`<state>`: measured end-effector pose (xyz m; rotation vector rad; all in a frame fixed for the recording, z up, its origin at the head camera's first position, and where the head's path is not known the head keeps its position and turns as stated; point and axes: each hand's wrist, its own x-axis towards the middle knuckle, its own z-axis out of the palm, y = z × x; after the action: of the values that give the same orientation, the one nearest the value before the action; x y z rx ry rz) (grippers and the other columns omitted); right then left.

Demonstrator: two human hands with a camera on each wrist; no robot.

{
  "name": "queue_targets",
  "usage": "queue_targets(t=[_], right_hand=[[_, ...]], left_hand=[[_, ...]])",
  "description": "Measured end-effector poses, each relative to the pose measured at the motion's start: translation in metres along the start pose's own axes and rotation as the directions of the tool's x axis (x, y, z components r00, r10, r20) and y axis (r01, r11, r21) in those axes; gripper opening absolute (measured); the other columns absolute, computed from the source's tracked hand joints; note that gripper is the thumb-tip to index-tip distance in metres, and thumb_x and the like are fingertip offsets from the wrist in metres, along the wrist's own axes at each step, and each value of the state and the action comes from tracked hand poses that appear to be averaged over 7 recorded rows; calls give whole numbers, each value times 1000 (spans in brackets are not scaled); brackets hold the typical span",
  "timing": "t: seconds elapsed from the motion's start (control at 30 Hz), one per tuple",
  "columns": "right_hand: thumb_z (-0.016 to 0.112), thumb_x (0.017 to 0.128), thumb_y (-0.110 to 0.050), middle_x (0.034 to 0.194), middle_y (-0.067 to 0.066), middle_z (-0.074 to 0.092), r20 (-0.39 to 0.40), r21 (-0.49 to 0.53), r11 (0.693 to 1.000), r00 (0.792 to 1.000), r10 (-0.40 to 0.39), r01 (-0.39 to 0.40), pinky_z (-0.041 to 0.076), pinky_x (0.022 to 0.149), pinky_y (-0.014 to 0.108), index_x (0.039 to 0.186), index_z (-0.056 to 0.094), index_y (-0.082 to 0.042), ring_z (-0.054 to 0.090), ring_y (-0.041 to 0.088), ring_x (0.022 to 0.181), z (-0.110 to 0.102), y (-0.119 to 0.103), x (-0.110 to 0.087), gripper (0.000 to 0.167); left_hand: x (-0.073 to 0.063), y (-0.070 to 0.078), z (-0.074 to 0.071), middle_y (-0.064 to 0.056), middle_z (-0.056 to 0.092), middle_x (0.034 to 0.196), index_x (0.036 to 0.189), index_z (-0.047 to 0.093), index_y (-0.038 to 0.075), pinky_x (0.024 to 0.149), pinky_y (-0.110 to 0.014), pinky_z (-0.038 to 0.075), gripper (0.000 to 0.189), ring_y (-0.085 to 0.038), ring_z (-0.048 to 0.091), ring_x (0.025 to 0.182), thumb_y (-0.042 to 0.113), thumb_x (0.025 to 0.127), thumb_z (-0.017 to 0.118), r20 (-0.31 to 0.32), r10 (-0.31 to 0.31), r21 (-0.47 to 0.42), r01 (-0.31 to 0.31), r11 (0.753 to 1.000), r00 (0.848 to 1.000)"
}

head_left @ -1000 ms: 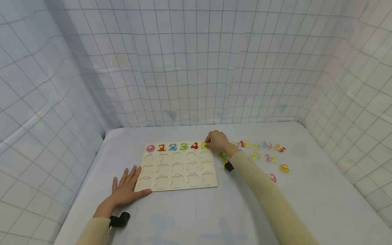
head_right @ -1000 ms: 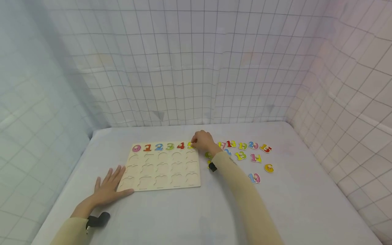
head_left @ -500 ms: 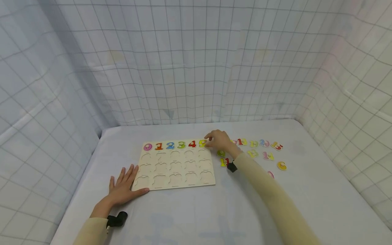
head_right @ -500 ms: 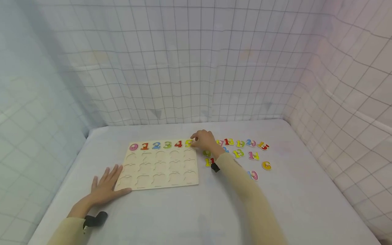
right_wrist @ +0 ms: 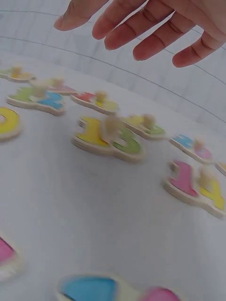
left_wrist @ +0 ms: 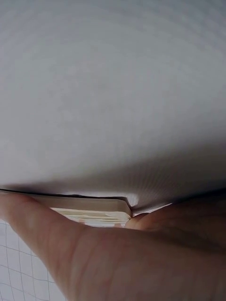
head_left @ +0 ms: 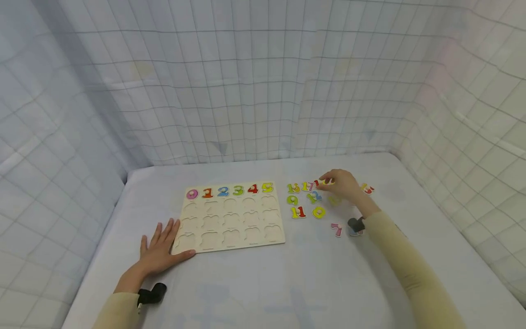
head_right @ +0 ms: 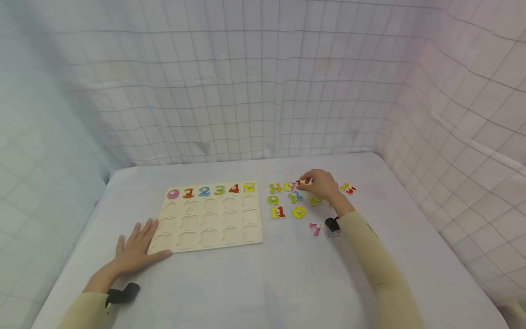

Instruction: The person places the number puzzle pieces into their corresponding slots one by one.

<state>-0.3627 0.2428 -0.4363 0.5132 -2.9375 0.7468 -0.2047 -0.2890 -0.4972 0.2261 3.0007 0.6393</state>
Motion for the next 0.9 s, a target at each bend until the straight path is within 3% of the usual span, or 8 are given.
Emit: queue_targets(t=[0.1, 0.3, 0.43, 0.7, 0.9], right_hand=[[74, 83, -37, 93, 5, 65, 5, -3, 996, 996, 92, -92, 43, 72, 38, 111, 71, -8, 54, 23, 85, -13, 23, -15, 41], [71, 84, -39, 95, 10, 64, -11, 20, 988, 988, 152, -151, 43, 69, 38, 110, 69, -1, 53, 27, 86, -39, 62, -47, 46], [73, 83, -40, 95, 11, 64, 22, 24, 983, 983, 184, -184, 43, 65, 35, 106, 70, -1, 52, 26, 84, -48, 78, -68, 45], [76, 79, -42, 91, 6, 61, 147, 52, 965, 958, 248, -258, 43, 64, 33, 97, 73, -6, 49, 24, 81, -49, 95, -99, 40], [77, 77, -44, 90, 4, 63, 140, 73, 952, 948, 285, -297, 42, 66, 33, 96, 73, -7, 51, 22, 82, -40, 107, -117, 41]], left_hand=[[-3, 3, -4, -17, 0, 157, 153, 3, 10, 96, -65, -22, 110, -40, -13, 140, 70, 79, 57, 17, -23, 9, 23, 1000, 1000], [-7, 5, -9, -20, -2, 157, 153, 1, 9, 96, -65, -22, 110, -41, -15, 139, 68, 80, 58, 34, -41, 16, 40, 999, 999], [-8, 3, -9, -20, -2, 156, 153, 0, 9, 95, -65, -22, 110, -41, -16, 138, 69, 80, 56, 38, -49, 18, 49, 999, 998], [-7, 7, -12, -21, -2, 156, 153, 1, 7, 95, -65, -22, 110, -42, -16, 138, 68, 80, 58, 47, -43, 13, 42, 999, 998], [0, 9, -10, -20, -1, 156, 153, 2, 7, 96, -65, -21, 111, -42, -14, 139, 68, 79, 58, 50, -28, 26, 27, 999, 998]])
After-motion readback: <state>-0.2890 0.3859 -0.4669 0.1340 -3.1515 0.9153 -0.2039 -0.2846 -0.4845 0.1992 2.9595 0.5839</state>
